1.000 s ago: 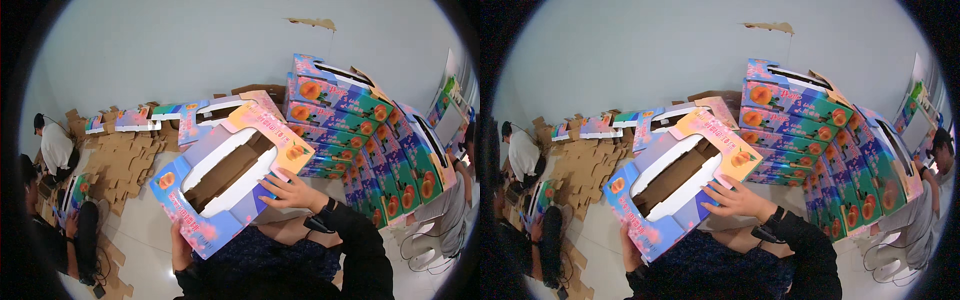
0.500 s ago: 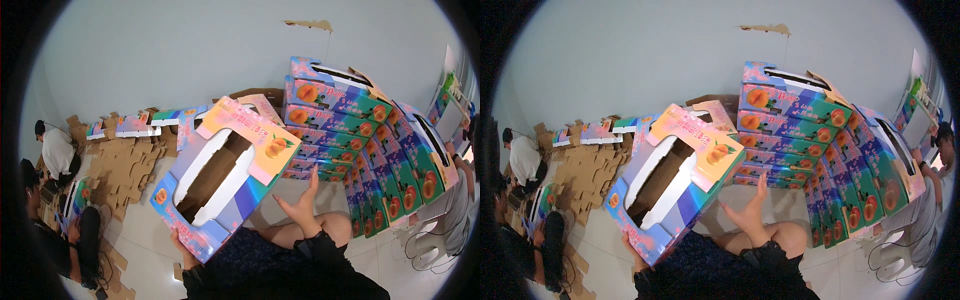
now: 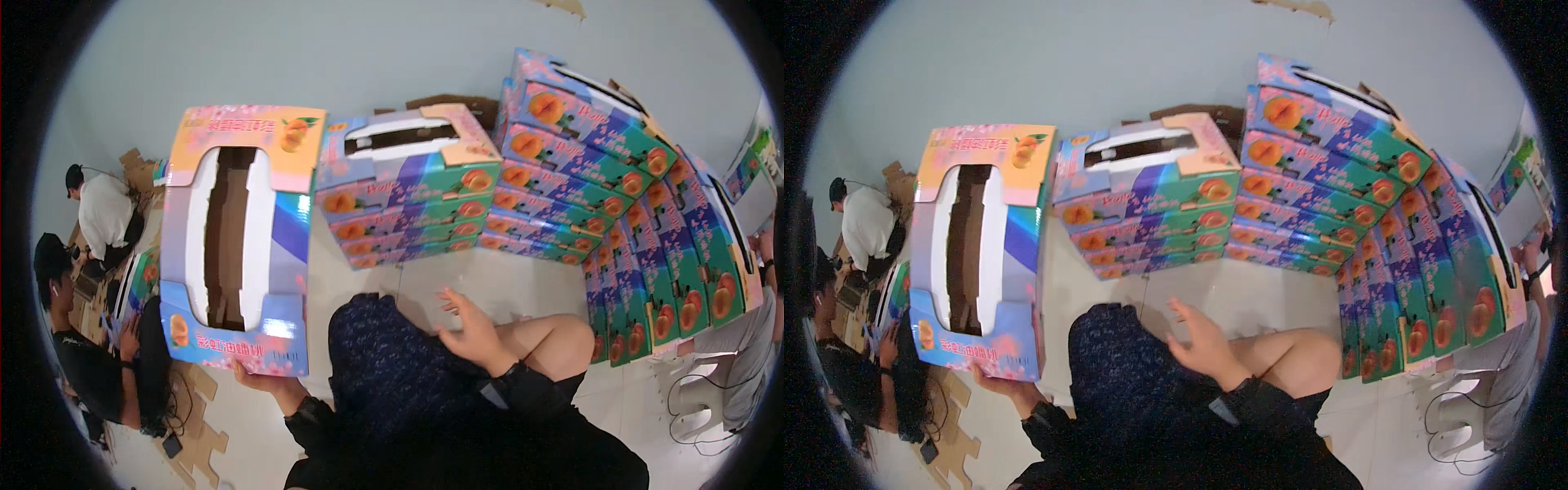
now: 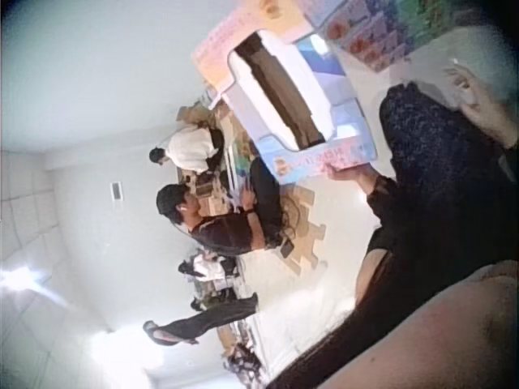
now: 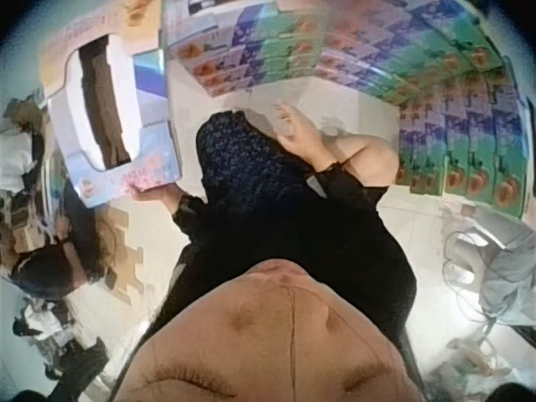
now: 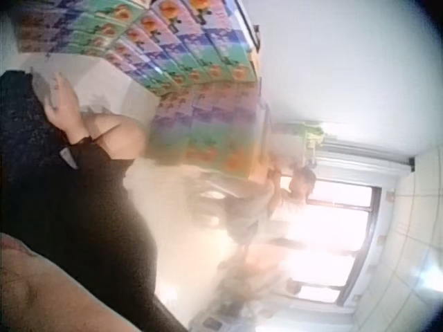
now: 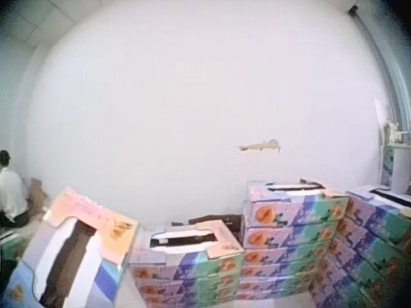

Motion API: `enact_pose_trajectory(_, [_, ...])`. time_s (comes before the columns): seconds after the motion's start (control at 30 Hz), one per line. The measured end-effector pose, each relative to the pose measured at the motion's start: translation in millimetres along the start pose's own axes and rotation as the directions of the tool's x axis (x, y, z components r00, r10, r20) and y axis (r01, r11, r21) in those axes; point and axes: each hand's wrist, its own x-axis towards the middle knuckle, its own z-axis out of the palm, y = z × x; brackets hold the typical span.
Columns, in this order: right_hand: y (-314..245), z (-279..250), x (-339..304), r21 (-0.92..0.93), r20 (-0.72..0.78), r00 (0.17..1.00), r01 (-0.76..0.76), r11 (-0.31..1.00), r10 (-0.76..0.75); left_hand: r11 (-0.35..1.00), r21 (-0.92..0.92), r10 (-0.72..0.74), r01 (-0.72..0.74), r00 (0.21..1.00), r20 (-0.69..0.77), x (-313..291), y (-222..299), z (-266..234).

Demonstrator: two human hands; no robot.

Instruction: The person picks up pre-folded cardboard boxes, turns them over, and stacks them onto an existing pile of boxes.

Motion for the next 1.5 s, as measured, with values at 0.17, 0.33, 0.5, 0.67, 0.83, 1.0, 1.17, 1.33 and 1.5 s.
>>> enact_pose_trajectory(0.17, [28.4,7.8,-35.2,-0.036,-0.113,0.972,-0.209,0.977,0.204,0.909,0.343,0.267,-0.237,0.963,-0.045,-12.5,11.4,7.4])
enact_pose_trajectory(0.33, [45.2,18.8,-47.8,-0.096,-0.129,0.958,-0.267,0.959,0.254,0.871,0.472,0.337,-0.14,0.868,-0.364,-9.0,-3.8,10.5])
enact_pose_trajectory(0.5, [53.5,27.6,-44.5,-0.212,-0.095,0.974,-0.221,0.952,0.205,0.852,0.519,0.187,0.073,0.882,-0.432,9.7,-21.0,-75.6])
enact_pose_trajectory(0.67, [63.7,34.9,-48.6,-0.14,-0.085,0.948,-0.318,0.938,0.308,0.933,0.22,-0.198,0.284,0.918,-0.345,16.7,-60.0,-136.9])
enact_pose_trajectory(0.83, [69.8,36.3,-50.4,-0.16,-0.067,0.942,-0.335,0.928,0.329,0.87,0.351,-0.265,0.346,0.929,-0.258,21.5,-66.4,-150.3])
enact_pose_trajectory(1.0, [77.1,39.5,-52.2,-0.133,-0.067,0.931,-0.364,0.922,0.358,0.577,0.8,0.238,0.164,0.903,-0.357,32.8,-60.9,-148.9])
enact_pose_trajectory(1.17, [85.0,41.9,-53.7,-0.151,-0.058,0.935,-0.355,0.923,0.35,0.123,0.945,0.384,-0.303,0.893,0.236,28.7,-58.2,-82.2])
enact_pose_trajectory(1.33, [79.7,44.9,-51.9,-0.157,-0.044,0.933,-0.359,0.92,0.357,-0.243,0.775,-0.036,-0.584,0.804,0.594,53.9,-117.0,-97.0])
enact_pose_trajectory(1.5, [70.1,45.1,-47.9,-0.276,0.047,0.971,-0.215,0.937,0.236,-0.495,0.668,-0.186,-0.556,0.819,0.543,66.7,-142.8,-97.0])
